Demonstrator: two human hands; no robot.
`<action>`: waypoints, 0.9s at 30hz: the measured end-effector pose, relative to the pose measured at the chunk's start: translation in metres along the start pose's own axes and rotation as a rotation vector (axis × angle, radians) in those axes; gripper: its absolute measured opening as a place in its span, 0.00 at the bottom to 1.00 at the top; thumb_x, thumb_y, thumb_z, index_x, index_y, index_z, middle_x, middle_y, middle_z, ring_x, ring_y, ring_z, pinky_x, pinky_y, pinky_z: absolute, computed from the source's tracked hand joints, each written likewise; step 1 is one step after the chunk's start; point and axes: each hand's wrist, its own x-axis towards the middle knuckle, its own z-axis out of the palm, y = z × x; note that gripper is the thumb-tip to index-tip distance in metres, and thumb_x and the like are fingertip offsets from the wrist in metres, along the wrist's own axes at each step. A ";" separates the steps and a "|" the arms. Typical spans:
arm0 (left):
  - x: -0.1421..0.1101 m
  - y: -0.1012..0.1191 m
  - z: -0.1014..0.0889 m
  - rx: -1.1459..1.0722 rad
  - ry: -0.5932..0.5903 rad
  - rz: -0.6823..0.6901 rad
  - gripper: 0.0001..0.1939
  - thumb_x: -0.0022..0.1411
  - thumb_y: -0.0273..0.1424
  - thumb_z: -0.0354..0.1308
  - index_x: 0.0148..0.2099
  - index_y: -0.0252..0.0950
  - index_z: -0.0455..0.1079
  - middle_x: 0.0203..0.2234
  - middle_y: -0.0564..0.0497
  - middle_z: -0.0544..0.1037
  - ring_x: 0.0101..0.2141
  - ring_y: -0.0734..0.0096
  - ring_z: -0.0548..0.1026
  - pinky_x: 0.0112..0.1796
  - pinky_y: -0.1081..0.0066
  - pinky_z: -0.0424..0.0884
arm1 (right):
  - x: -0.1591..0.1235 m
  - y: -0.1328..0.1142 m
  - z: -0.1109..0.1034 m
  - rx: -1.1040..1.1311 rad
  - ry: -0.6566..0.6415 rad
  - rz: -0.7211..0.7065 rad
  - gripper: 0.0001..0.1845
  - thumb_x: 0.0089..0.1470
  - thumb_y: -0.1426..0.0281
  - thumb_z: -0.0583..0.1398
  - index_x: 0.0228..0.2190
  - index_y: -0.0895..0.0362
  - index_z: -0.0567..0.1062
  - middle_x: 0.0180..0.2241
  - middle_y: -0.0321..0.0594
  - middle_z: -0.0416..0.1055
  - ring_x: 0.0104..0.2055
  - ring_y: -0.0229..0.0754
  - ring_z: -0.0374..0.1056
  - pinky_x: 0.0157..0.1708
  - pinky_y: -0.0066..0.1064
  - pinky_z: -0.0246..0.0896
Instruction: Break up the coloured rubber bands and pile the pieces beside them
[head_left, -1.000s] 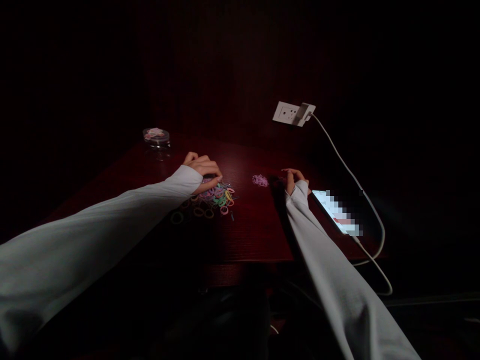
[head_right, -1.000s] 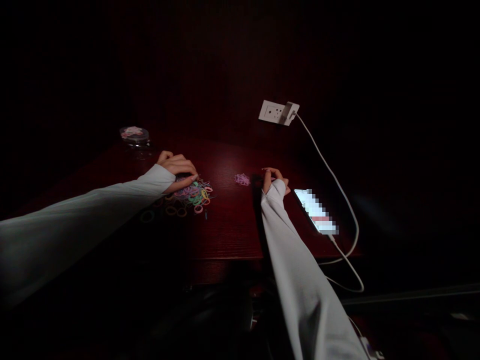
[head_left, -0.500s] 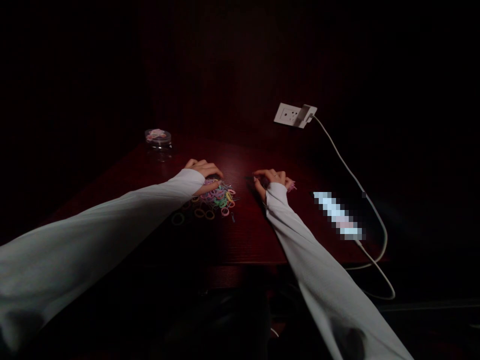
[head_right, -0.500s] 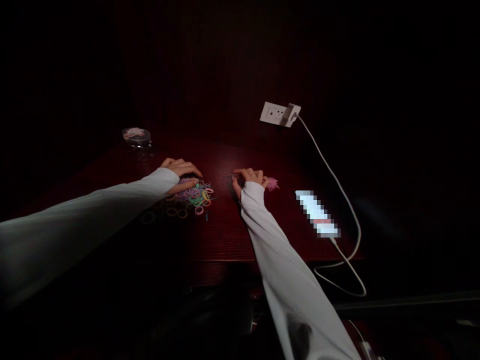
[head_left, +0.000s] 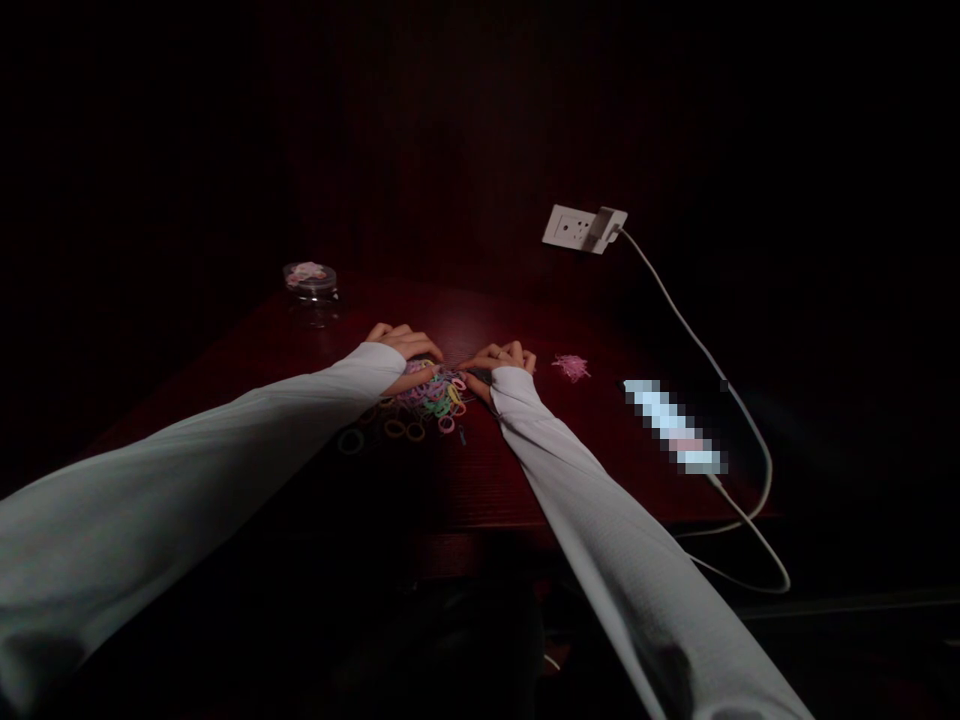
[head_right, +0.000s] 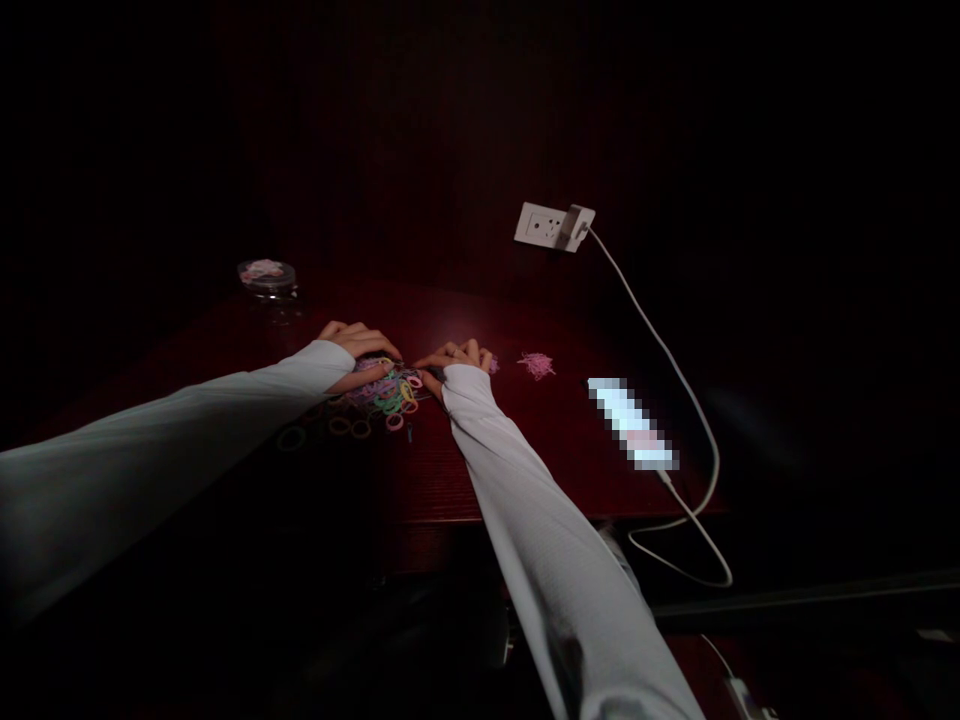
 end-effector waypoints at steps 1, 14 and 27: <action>0.000 0.000 0.000 -0.001 -0.005 -0.002 0.17 0.69 0.45 0.52 0.50 0.46 0.77 0.45 0.51 0.83 0.46 0.59 0.71 0.48 0.58 0.54 | 0.000 0.000 0.000 -0.001 0.002 -0.004 0.14 0.65 0.54 0.60 0.43 0.42 0.85 0.45 0.39 0.79 0.52 0.52 0.57 0.54 0.45 0.39; 0.001 0.006 -0.002 -0.008 -0.074 0.011 0.16 0.70 0.41 0.51 0.52 0.46 0.77 0.50 0.52 0.82 0.48 0.60 0.71 0.50 0.60 0.53 | 0.000 -0.002 -0.001 -0.019 0.002 -0.009 0.13 0.64 0.57 0.61 0.40 0.46 0.85 0.44 0.39 0.79 0.51 0.51 0.58 0.53 0.42 0.41; 0.002 0.010 0.000 -0.052 -0.071 0.138 0.17 0.68 0.38 0.52 0.52 0.45 0.78 0.51 0.51 0.83 0.48 0.61 0.73 0.53 0.58 0.52 | -0.001 -0.002 0.000 -0.022 -0.004 -0.020 0.11 0.64 0.60 0.61 0.40 0.47 0.84 0.44 0.39 0.79 0.51 0.51 0.59 0.53 0.42 0.44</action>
